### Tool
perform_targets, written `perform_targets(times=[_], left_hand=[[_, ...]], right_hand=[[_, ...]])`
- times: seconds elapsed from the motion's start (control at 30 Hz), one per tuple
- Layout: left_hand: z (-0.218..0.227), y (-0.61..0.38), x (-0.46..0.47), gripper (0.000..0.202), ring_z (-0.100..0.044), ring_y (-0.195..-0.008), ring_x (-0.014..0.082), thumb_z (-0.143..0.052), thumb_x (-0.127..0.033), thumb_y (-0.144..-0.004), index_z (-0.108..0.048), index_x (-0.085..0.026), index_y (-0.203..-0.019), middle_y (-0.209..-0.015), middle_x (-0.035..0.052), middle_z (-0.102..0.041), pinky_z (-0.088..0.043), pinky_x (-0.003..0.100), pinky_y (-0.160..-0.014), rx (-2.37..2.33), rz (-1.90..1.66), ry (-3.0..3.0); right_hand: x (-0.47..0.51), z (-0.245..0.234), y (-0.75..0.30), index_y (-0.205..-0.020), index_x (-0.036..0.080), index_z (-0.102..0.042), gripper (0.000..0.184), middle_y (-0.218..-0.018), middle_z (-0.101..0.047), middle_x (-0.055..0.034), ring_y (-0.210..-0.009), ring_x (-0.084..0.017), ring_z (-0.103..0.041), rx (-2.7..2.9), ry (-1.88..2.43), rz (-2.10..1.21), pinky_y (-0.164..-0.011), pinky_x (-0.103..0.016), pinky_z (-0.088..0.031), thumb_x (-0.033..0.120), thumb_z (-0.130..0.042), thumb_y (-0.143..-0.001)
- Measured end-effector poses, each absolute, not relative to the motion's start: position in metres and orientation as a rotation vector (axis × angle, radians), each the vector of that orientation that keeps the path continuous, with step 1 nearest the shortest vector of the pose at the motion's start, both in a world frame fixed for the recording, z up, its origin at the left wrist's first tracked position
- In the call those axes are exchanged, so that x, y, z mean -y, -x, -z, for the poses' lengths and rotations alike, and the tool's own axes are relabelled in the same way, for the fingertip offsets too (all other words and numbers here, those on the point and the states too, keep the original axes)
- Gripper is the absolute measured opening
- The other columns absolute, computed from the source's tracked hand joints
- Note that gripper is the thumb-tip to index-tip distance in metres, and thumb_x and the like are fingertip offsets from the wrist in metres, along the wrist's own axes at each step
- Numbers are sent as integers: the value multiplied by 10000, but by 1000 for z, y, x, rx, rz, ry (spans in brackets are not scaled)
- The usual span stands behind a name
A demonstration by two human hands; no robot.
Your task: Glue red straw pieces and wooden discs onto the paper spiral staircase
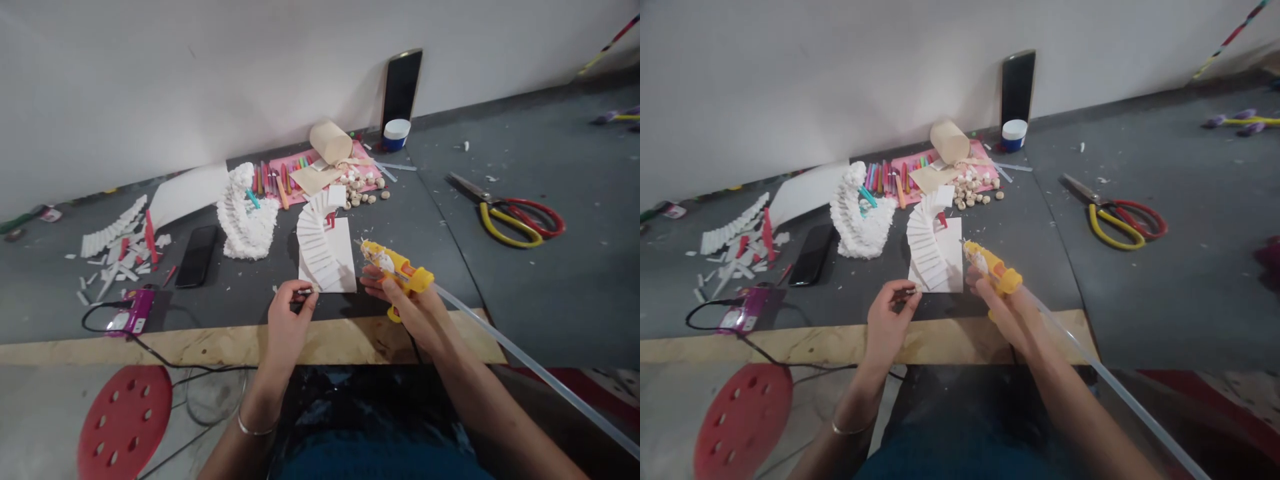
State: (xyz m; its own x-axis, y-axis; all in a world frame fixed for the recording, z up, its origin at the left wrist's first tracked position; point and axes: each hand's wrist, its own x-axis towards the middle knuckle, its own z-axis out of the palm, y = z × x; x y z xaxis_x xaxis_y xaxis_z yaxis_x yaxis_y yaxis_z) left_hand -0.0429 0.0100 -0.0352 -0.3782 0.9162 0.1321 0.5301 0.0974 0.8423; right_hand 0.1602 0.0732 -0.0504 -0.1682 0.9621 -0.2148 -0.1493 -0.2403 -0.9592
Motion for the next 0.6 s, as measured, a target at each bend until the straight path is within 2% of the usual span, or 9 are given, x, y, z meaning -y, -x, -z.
perform_targets(times=[0.2, 0.47, 0.6], left_hand=[[38, 37, -16, 101, -635, -919, 174, -618, -213, -880, -644, -211, -977, -966, 41, -682, -509, 317, -843, -1939, -1128, -1779], [40, 34, -16, 109, -628, -963, 191, -613, -213, -883, -650, -215, -986, -989, 53, -684, -507, 338, -869, -1960, -1093, -1808], [41, 32, -15, 145, -633, -960, 195, -620, -221, -876, -646, -215, -1019, -1002, 58, -684, -511, 344, -866, -1970, -1084, -1772]], right_hand=[[-77, 49, -158, -1065, 192, -660, 602, -1136, -705, -144, -1014, -299, -706, 1143, 1102, -1611, -917, -490, -583, 686, -694, -722], [-74, 46, -148, -1043, 209, -686, 615, -1150, -709, -130, -1035, -284, -698, 1140, 1132, -1699, -931, -472, -581, 712, -700, -690], [-74, 53, -150, -1015, 184, -704, 644, -1117, -718, -140, -1016, -303, -701, 1155, 1165, -1673, -945, -503, -569, 734, -689, -680]])
